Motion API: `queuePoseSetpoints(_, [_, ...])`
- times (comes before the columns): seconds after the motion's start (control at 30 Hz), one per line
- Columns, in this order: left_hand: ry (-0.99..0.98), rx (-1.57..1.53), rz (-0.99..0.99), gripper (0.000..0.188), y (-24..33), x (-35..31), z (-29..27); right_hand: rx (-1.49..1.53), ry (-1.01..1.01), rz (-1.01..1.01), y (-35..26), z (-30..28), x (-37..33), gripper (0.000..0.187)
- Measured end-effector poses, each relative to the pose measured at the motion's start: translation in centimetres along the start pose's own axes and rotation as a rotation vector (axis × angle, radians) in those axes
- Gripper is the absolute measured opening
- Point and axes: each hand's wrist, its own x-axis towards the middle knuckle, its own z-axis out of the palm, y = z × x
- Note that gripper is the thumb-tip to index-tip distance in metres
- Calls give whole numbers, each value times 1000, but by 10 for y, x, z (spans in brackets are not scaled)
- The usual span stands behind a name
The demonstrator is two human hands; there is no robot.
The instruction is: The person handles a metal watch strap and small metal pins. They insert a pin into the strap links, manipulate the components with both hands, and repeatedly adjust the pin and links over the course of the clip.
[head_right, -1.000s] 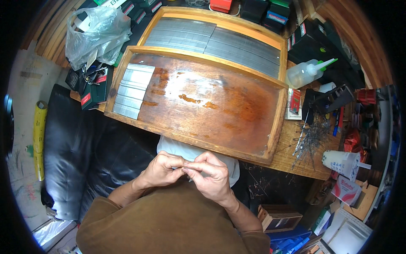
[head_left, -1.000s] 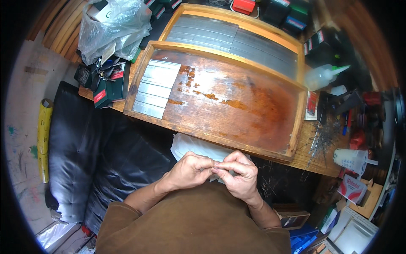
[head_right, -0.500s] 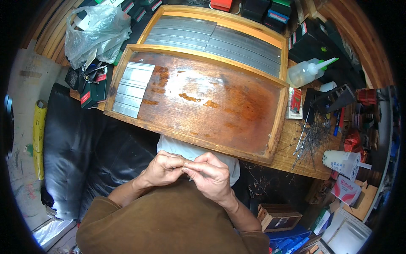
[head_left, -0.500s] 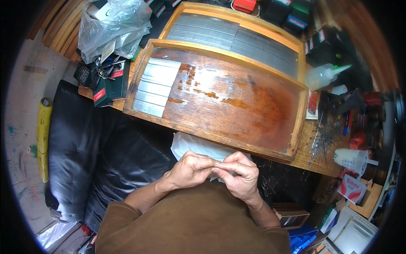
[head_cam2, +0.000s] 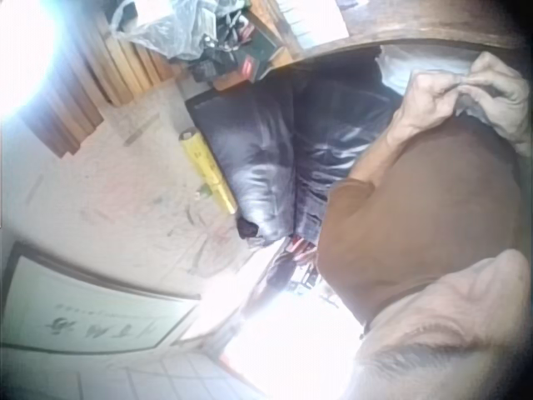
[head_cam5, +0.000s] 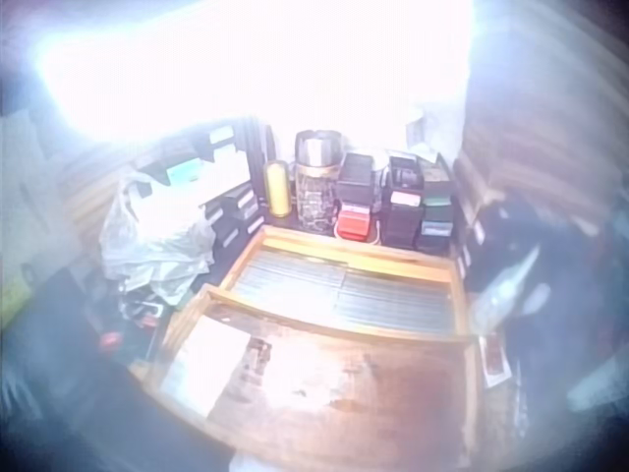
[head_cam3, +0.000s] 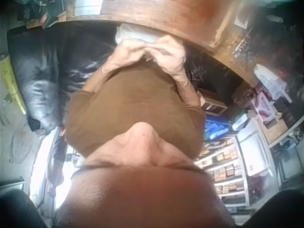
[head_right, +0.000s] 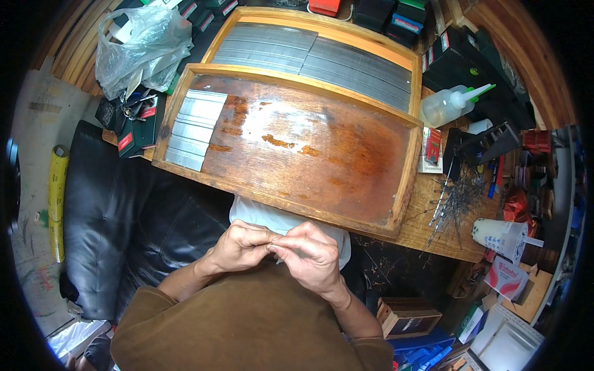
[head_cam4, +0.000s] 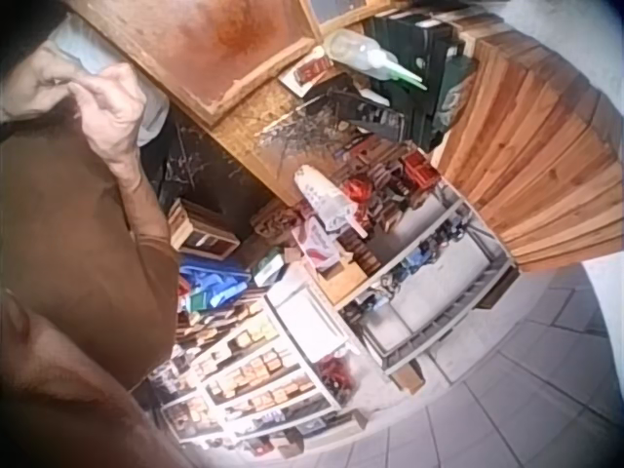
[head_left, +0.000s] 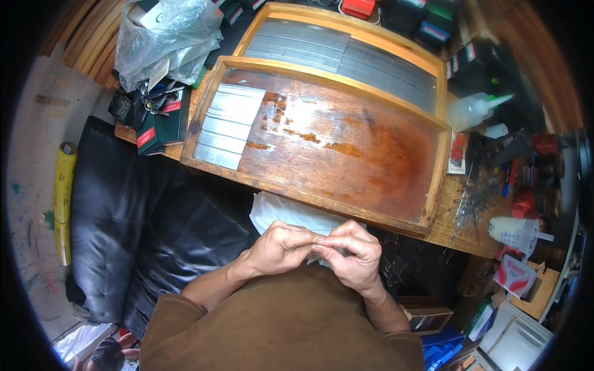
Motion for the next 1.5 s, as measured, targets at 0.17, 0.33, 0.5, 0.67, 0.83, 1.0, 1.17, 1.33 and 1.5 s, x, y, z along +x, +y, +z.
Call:
queuePoseSetpoints(0.17, [9,-1,14,21,-1,0,0,2,13,12,-1,1,0,20])
queuePoseSetpoints(0.33, [14,-15,-4,22,3,1,2,-13,11,-21,-3,-3,1,17])
queuePoseSetpoints(0.5, [-4,16,-34,20,7,4,3,-95,-5,-20,-8,-5,0,18])
queuePoseSetpoints(0.67, [-8,41,-30,18,10,5,3,-143,1,-60,-7,-5,-1,17])
queuePoseSetpoints(0.83, [-21,11,-77,20,14,7,7,-147,75,-46,-9,-6,-6,15])
queuePoseSetpoints(1.0, [123,4,-41,23,23,10,8,-147,170,19,-39,-47,-7,10])
queuePoseSetpoints(1.17, [142,-62,-26,20,21,17,12,-192,508,139,-69,-176,-8,5])
queuePoseSetpoints(1.33, [41,-79,-32,21,26,21,20,-284,736,248,-55,-241,-17,8])
queuePoseSetpoints(1.5, [11,-59,20,22,31,27,26,-315,462,156,-89,-156,-16,4])
